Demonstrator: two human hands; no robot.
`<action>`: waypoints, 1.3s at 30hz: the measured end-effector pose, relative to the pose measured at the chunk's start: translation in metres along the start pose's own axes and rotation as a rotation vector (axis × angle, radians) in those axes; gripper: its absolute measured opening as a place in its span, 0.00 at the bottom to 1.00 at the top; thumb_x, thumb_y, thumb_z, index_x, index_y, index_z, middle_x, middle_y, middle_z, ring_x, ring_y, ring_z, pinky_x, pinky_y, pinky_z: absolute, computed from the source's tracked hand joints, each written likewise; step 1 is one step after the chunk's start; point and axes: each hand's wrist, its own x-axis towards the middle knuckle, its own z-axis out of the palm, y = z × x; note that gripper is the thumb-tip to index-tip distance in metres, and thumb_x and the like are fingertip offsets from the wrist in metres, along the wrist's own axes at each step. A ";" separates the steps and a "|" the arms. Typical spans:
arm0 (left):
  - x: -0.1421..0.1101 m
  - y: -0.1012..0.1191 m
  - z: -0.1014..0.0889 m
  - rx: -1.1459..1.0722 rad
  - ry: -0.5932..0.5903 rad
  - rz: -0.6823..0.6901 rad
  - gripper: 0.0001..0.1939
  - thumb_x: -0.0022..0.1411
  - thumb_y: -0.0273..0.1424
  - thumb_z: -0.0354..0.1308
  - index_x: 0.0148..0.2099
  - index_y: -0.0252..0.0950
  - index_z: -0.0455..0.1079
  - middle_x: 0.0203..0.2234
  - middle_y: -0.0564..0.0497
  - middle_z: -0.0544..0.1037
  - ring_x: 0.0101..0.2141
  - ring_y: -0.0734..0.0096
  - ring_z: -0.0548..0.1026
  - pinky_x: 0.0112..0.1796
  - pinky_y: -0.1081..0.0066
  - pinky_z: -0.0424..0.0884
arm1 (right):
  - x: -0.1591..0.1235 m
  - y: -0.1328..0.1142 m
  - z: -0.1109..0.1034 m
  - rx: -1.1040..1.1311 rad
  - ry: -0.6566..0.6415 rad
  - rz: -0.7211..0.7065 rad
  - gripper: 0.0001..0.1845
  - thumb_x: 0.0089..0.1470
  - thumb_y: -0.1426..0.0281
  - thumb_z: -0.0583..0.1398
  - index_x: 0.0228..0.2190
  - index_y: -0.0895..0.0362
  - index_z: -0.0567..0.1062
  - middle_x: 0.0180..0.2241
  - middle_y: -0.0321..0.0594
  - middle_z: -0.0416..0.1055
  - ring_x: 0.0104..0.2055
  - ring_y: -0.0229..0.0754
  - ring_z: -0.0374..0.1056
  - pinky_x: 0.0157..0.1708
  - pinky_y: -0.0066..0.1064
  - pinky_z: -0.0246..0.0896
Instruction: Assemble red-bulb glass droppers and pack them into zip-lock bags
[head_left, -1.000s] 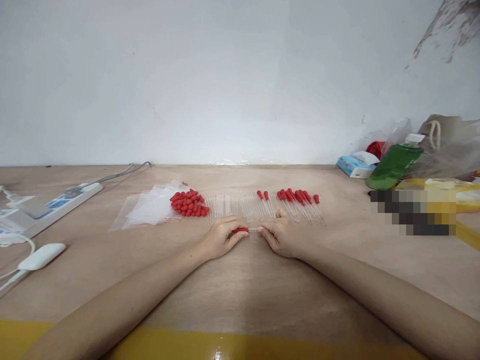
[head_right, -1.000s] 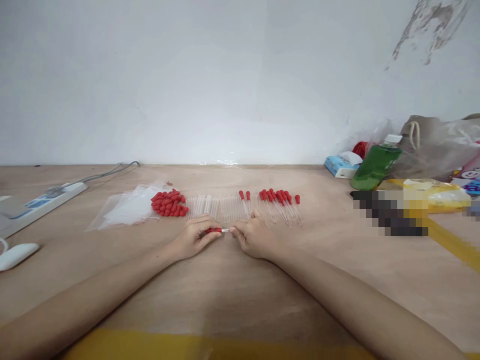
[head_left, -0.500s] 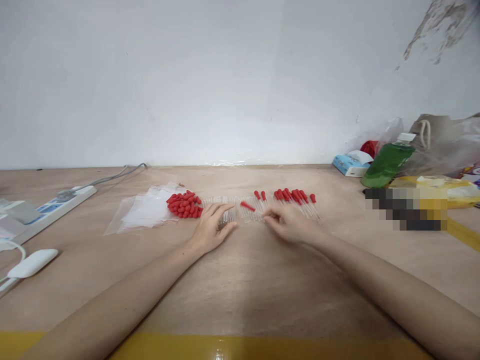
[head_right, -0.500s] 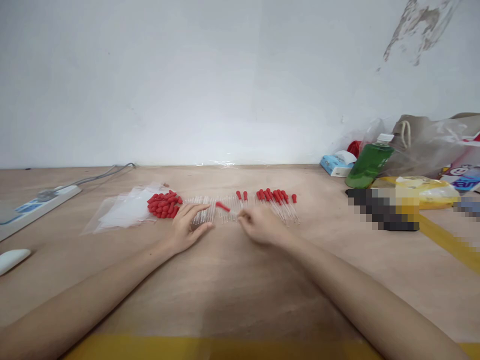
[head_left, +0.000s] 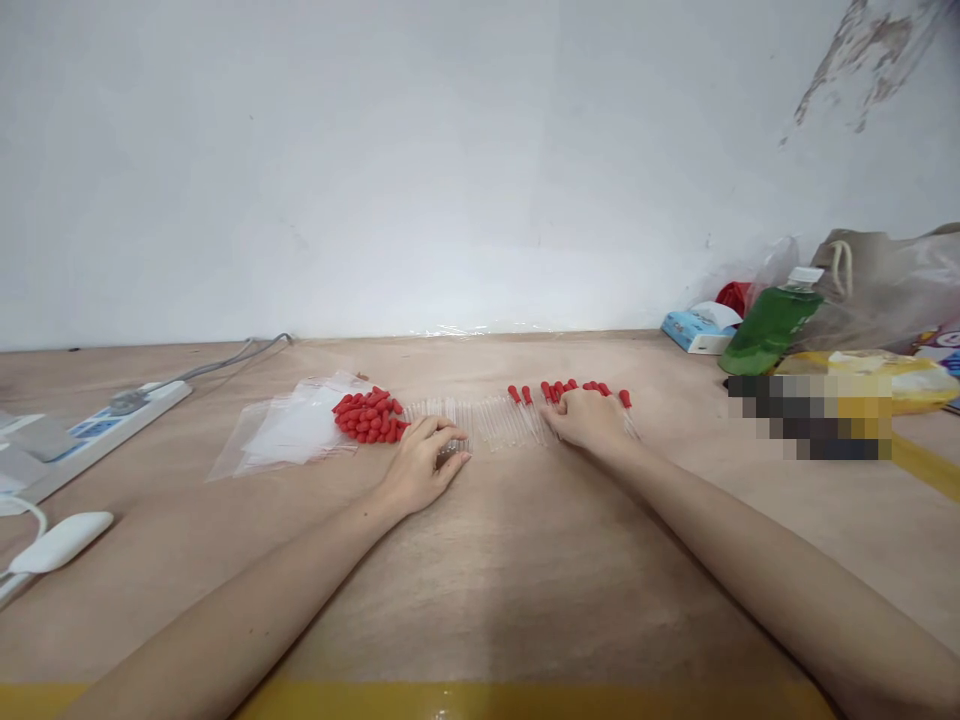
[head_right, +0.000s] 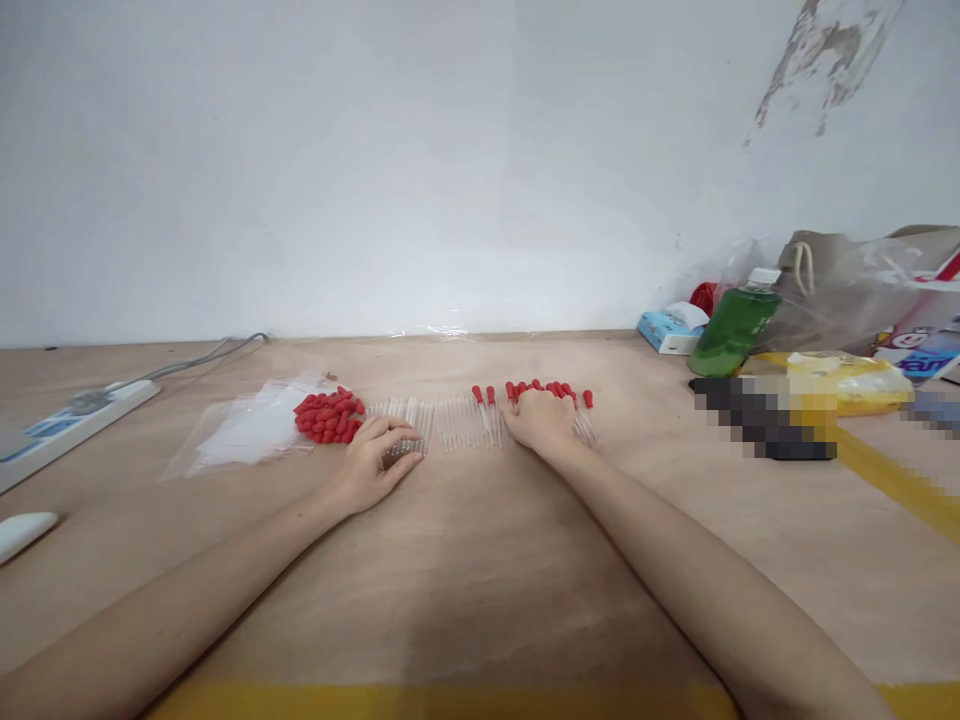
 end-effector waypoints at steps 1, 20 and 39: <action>0.000 0.000 0.000 -0.002 -0.002 0.001 0.09 0.56 0.29 0.54 0.41 0.38 0.68 0.36 0.48 0.68 0.39 0.65 0.66 0.41 0.63 0.63 | -0.001 0.000 0.001 -0.003 0.023 -0.018 0.21 0.49 0.57 0.50 0.17 0.58 0.70 0.21 0.43 0.69 0.26 0.44 0.65 0.29 0.33 0.51; 0.001 0.005 0.000 0.069 0.004 -0.032 0.07 0.57 0.33 0.52 0.37 0.37 0.68 0.35 0.49 0.70 0.38 0.65 0.66 0.40 0.65 0.61 | -0.004 -0.013 0.002 0.017 -0.081 -0.032 0.19 0.54 0.65 0.47 0.25 0.62 0.73 0.29 0.52 0.72 0.33 0.51 0.68 0.35 0.40 0.49; 0.049 -0.119 -0.083 0.501 -0.442 -0.486 0.12 0.49 0.37 0.51 0.33 0.38 0.72 0.34 0.49 0.76 0.35 0.61 0.72 0.33 0.71 0.64 | -0.037 0.016 0.012 0.442 0.262 -0.336 0.15 0.55 0.70 0.48 0.39 0.61 0.69 0.31 0.45 0.72 0.33 0.42 0.67 0.36 0.33 0.54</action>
